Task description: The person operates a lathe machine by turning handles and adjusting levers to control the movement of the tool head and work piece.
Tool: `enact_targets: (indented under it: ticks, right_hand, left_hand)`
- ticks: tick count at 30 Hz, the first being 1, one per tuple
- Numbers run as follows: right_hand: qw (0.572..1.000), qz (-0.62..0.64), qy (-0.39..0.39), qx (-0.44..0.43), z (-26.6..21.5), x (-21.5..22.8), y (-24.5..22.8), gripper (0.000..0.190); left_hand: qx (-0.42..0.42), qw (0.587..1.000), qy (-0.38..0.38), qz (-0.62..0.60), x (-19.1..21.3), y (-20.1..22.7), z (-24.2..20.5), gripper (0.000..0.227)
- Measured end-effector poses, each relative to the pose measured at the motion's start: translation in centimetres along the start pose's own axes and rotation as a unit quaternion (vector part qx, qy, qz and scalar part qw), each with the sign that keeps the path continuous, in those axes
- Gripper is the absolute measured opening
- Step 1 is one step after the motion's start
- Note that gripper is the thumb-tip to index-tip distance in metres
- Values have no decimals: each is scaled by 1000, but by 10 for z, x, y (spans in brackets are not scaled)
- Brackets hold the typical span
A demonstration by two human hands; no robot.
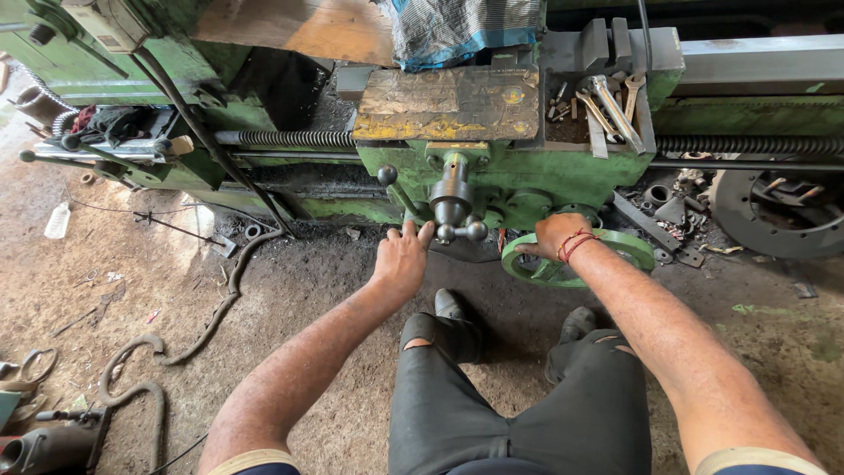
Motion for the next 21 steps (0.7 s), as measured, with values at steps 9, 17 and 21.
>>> enact_targets:
  ticks: [9,17,21]
  right_hand:
    - [1000,5,7,1,-2,2,0,80]
    - [1000,4,15,8,0,-1,0,79]
    - [1000,6,17,10,6,-6,-1,80]
  left_hand:
    - [-10,997,-62,42,17,0,0,75]
    - [-12,989,-126,71,27,1,2,68]
    - [-10,988,-131,84,33,2,3,65]
Point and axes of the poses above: each hand's wrist, its own z-axis towards the middle knuckle, its own x-axis out of the back of the hand, y = z × x, the point moved 8 cm from there along z, towards the middle knuckle, and after that the axes turned 15 degrees about -x, right-handed, at the moved point
